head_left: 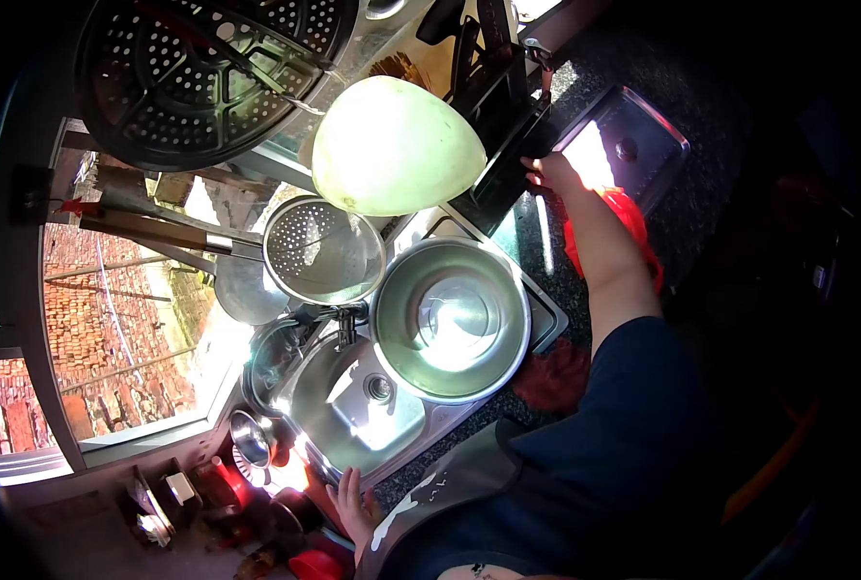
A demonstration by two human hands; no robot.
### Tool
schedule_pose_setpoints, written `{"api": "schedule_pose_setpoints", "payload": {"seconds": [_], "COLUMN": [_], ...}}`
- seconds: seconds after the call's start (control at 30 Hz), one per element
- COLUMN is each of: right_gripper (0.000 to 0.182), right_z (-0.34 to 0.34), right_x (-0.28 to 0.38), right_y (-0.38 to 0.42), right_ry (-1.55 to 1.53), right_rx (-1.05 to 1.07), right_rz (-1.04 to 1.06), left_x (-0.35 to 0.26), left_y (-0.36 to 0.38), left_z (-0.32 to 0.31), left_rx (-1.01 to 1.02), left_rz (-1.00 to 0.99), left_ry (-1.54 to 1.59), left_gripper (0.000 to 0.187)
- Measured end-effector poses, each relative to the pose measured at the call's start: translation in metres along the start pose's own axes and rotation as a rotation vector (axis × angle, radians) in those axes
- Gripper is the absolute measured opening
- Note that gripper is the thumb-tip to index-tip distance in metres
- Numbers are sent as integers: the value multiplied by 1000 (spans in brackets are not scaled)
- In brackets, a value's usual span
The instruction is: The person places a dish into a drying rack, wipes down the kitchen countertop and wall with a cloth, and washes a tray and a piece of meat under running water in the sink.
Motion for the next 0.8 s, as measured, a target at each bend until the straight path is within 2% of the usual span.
{"api": "schedule_pose_setpoints", "payload": {"seconds": [0.1,0.23,0.3,0.37,0.4,0.5,0.57,0.7,0.77,0.8], "right_gripper": [10,17,23,28,31,21,27,28,33,35], "right_z": [-9,-27,-45,-73,-86,-101,-105,-114,-112,-108], "right_x": [-9,-20,-29,-49,-62,-96,-82,-85,-68,-38], "right_y": [-12,0,10,25,31,28,34,35,50,82], "right_ry": [-50,72,209,350,366,208,142,-14,149,334], "right_rx": [-76,-99,-32,107,149,185,7,86,149,34], "right_rz": [9,-43,-125,-290,-360,-478,-308,-333,-254,-100], "left_x": [-3,-2,-3,-11,-14,-16,-12,-12,-18,-18], "left_y": [-5,-2,-1,-5,-8,-9,-6,-8,-11,-11], "left_z": [0,0,0,8,9,12,9,2,6,8], "left_rx": [18,14,0,8,5,-8,-7,7,14,3], "left_rz": [32,45,11,57,75,101,104,83,62,52], "left_ry": [0,-19,-17,0,5,39,43,60,65,60], "left_gripper": [53,51,50,49,49,48,48,49,49,48]}}
Point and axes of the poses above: each hand's wrist, its own y-axis away from the middle knuckle, its own z-axis out of the back of the hand, x = y × z, the point moved 8 cm from there along -y, towards the middle knuckle, and after that the axes turned 3 degrees about -z, right-handed, at the moved point
